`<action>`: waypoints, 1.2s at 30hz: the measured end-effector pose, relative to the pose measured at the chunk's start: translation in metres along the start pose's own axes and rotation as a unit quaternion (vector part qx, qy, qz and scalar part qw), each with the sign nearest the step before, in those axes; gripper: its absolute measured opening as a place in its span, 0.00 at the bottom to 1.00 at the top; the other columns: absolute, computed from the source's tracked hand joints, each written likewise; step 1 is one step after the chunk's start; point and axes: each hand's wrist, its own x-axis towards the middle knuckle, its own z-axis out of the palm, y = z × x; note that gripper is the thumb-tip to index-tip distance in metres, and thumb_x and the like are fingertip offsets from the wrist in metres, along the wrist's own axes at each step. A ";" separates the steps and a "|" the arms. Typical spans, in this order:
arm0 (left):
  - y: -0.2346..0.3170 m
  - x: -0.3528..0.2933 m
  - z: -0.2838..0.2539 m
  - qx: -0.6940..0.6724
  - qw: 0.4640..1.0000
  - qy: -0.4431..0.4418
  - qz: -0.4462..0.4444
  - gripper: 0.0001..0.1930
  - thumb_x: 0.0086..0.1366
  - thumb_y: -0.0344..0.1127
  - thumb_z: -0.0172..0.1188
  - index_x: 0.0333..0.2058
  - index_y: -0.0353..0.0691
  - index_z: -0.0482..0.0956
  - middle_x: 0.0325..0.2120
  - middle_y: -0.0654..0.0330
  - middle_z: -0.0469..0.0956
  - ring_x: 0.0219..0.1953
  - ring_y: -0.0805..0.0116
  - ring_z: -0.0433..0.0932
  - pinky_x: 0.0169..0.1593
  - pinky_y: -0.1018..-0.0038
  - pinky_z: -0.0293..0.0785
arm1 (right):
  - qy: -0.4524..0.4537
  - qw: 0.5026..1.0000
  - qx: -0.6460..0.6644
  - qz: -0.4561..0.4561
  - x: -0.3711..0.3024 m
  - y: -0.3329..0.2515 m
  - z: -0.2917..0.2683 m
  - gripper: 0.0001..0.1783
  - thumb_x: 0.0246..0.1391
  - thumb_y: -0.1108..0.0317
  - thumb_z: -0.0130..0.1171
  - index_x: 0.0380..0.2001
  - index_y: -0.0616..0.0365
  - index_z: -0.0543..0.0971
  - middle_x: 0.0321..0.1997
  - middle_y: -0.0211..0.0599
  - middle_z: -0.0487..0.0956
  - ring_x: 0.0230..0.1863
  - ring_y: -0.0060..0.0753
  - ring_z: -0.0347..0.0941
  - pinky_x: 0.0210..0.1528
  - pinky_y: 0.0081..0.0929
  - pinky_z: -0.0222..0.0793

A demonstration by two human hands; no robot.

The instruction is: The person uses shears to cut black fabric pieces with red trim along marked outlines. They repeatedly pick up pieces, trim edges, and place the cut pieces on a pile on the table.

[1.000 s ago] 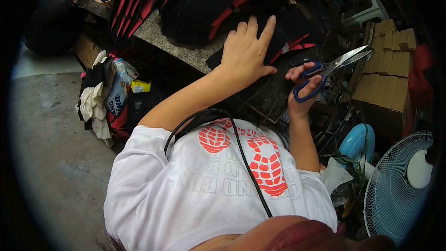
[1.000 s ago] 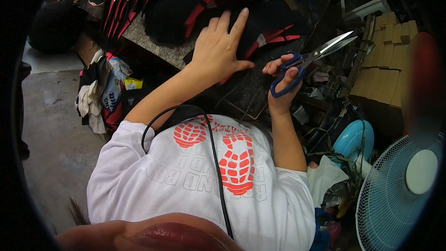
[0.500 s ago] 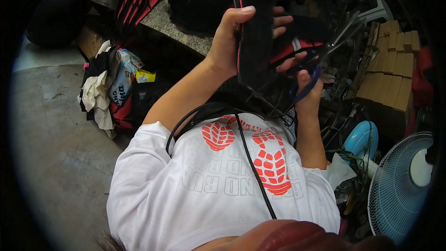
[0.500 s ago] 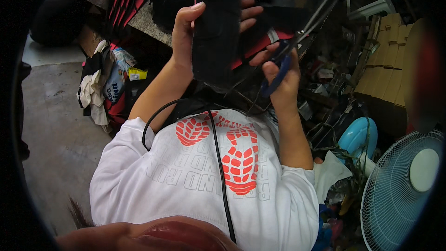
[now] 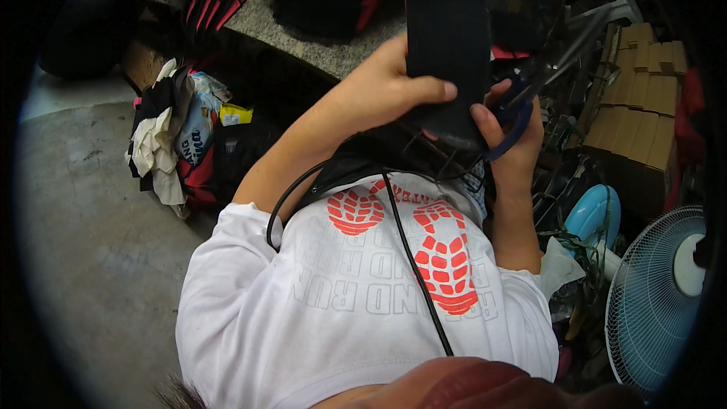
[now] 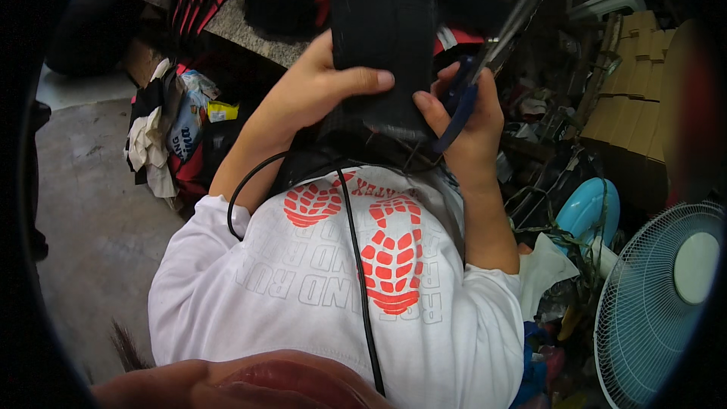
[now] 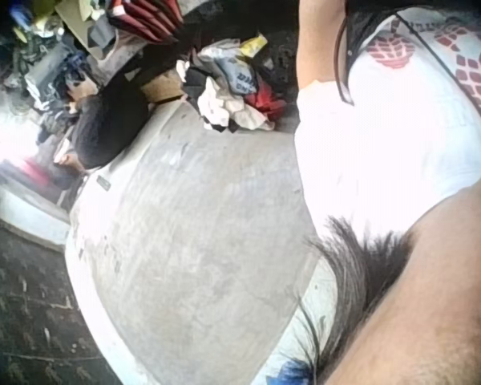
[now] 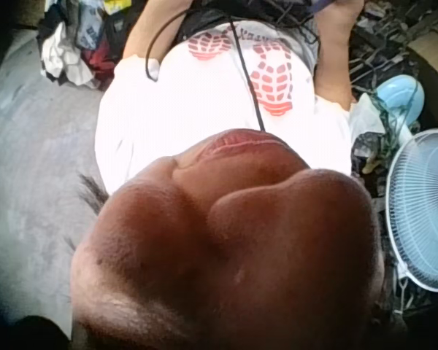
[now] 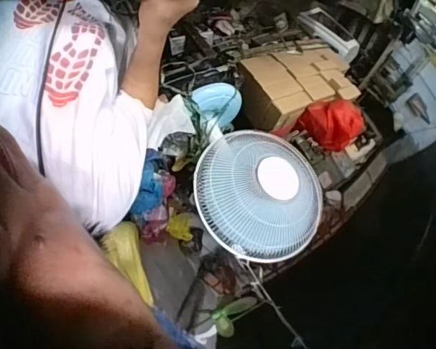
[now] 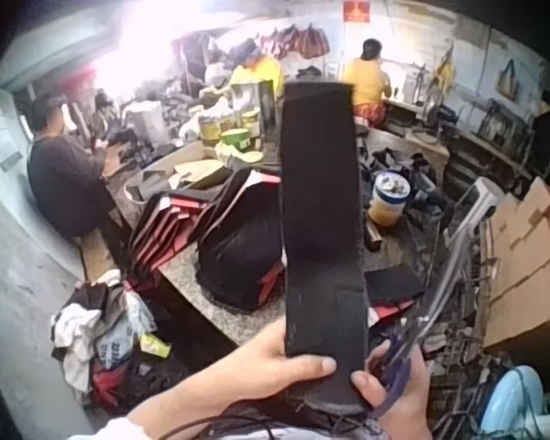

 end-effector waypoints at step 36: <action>-0.020 -0.002 -0.014 -0.038 0.992 0.104 0.062 0.18 0.56 0.28 0.66 0.45 0.32 0.75 0.38 0.56 0.80 0.40 0.70 0.80 0.45 0.76 0.77 | -0.193 0.957 0.113 0.186 -0.050 0.017 -0.023 0.22 0.57 0.52 0.58 0.33 0.64 0.70 0.15 0.26 0.68 0.16 0.16 0.64 0.20 0.16 0.60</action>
